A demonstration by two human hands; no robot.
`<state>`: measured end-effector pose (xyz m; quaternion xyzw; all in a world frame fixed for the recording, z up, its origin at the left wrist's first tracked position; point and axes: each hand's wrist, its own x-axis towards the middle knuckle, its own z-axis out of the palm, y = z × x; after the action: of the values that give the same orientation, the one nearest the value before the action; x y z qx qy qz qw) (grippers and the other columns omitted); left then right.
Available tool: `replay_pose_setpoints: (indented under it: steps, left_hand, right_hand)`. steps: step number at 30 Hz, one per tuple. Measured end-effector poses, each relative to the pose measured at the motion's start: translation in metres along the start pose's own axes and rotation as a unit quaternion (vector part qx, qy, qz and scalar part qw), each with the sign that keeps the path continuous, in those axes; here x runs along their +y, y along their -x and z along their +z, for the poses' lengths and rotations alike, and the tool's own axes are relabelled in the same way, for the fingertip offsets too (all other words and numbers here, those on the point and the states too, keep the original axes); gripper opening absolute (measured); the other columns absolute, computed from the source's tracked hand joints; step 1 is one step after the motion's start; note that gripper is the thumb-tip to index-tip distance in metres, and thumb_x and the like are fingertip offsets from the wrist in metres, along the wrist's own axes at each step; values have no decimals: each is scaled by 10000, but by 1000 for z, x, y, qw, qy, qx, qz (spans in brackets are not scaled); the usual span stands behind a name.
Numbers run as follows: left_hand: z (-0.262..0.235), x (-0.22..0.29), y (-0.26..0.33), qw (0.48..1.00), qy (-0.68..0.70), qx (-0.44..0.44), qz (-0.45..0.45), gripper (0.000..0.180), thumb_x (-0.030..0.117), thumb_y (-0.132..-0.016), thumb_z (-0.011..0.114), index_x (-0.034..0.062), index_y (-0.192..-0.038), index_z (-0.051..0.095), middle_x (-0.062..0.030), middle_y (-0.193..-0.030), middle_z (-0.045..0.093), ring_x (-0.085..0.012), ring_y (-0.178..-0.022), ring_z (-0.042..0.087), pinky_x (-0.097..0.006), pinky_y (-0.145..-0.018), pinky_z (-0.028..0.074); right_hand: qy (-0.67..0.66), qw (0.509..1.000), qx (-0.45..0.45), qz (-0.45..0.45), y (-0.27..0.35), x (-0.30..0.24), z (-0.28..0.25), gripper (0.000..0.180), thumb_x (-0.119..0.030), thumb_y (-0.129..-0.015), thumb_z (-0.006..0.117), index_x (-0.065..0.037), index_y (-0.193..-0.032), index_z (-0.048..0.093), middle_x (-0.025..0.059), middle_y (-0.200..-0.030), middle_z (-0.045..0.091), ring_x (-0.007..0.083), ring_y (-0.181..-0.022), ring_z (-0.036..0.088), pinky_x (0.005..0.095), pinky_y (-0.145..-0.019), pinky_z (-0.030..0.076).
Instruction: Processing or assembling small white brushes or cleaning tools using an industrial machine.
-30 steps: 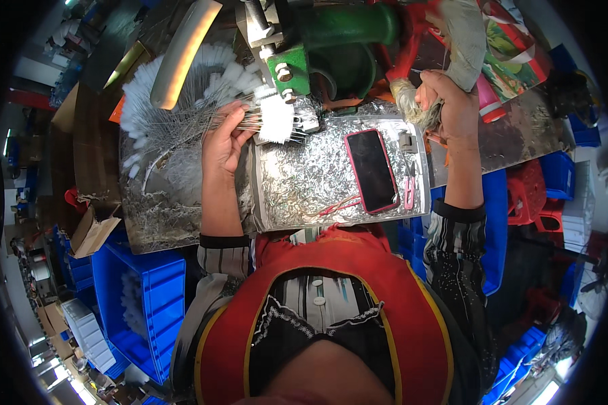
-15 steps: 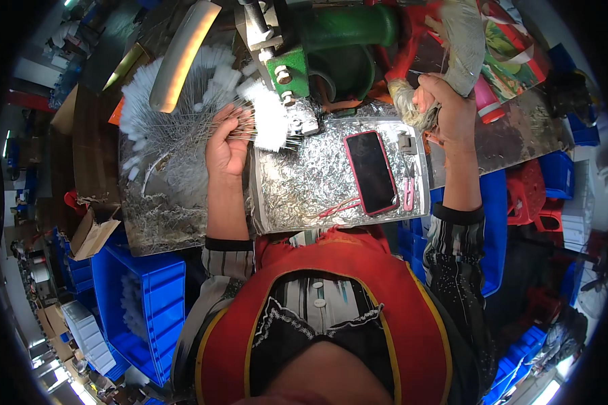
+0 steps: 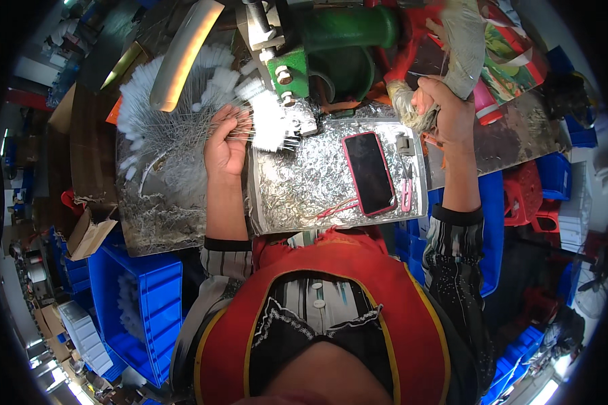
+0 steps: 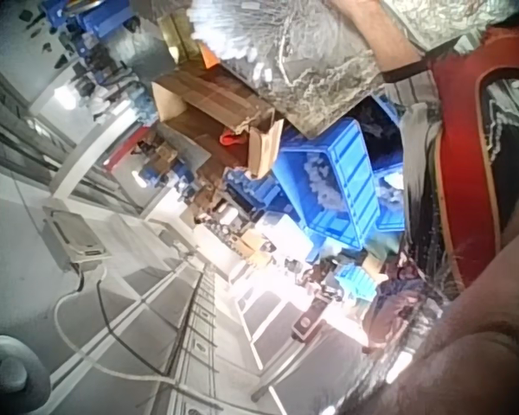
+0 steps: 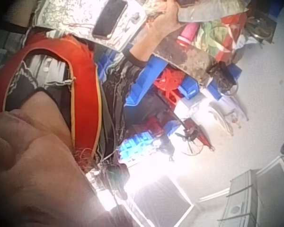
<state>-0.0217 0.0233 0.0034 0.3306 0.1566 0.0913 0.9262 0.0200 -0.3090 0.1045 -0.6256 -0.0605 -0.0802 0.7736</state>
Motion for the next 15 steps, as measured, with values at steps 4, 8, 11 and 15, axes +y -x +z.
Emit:
replay_pose_setpoints:
  steps: [4, 8, 11, 15]
  left_hand:
    - [3, 0, 2, 1000, 2, 12, 10, 329, -85, -702, 542, -6, -1021, 513, -104, -978, 544, -234, -918, 549, -336, -787, 470]
    - [2, -2, 0, 1000, -2, 8, 14, 329, -82, -708, 546, -10, -1028, 512, -102, -990, 536, -232, -914, 548, -330, -780, 476]
    - [5, -3, 0, 1000, 12, 13, 19, 334, -79, -712, 548, -12, -1037, 510, -103, -1005, 527, -229, -910, 550, -329, -781, 476]
    - [1, -3, -2, 1000, 0, 13, 17, 344, -80, -709, 550, -18, -1044, 506, -107, -1010, 520, -228, -910, 550, -326, -782, 478]
  right_hand:
    - [3, 1000, 12, 28, 0, -11, 4, 150, -42, -716, 547, 27, -587, 514, 62, -482, 437, 167, -446, 449, 293, -524, 402]
    - [24, 999, -1, 36, 0, -17, 6, 200, -61, -723, 539, 5, -542, 484, 60, -478, 425, 166, -453, 448, 291, -526, 394]
    - [28, 999, -10, 30, 0, -17, 5, 229, -72, -727, 531, -10, -516, 467, 60, -474, 419, 166, -467, 453, 288, -525, 386]
    - [32, 999, -3, 32, 1, -19, 10, 227, -72, -725, 533, -12, -516, 468, 63, -482, 433, 168, -456, 447, 283, -523, 385]
